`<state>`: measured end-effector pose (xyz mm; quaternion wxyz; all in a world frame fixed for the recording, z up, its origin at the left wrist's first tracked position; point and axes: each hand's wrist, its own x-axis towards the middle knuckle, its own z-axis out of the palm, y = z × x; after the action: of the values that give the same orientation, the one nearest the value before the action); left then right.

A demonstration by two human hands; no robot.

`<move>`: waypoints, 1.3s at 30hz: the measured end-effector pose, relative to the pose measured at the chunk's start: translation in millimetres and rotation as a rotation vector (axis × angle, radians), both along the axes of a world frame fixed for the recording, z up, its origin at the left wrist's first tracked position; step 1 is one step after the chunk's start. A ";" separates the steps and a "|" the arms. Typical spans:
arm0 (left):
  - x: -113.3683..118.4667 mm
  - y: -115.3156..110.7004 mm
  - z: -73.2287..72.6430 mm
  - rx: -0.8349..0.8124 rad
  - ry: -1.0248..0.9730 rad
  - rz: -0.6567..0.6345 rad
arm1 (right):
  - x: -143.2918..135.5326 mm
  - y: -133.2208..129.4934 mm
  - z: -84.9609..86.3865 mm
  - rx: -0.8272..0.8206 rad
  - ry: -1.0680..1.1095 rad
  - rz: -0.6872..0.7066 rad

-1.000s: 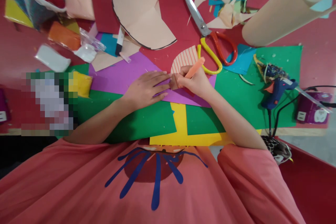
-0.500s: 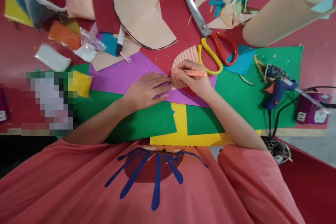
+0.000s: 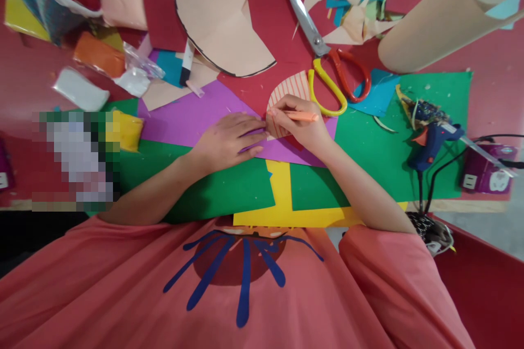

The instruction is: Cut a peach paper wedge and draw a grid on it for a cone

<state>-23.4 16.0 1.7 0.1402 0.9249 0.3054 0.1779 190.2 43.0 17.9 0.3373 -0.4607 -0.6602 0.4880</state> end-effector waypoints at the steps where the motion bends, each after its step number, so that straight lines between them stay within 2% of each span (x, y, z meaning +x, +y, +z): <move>1: 0.0 0.0 -0.1 0.000 0.007 0.000 | -0.2 -0.1 -0.4 0.011 -0.007 -0.003; 11: 0.1 0.3 -1.0 0.014 -0.008 -0.002 | -0.7 0.1 0.5 -0.002 -0.010 0.000; 16: 0.0 -0.1 -1.9 0.088 -0.018 -0.007 | -1.0 1.1 0.6 -0.018 0.012 0.014; 24: -1.5 -1.0 -3.4 0.098 -0.045 0.003 | -1.8 1.3 0.2 -0.012 0.021 0.026; 30: -1.7 -1.5 -4.1 0.036 -0.052 0.011 | -1.8 1.0 0.4 -0.052 -0.015 0.019; 39: -1.1 -1.6 -5.2 0.075 -0.064 0.016 | -3.8 0.5 0.6 -0.052 -0.037 0.020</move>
<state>-24.5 14.4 -3.5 0.1136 0.9208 0.3014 0.2200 186.4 43.5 18.5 0.3080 -0.4717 -0.6580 0.4997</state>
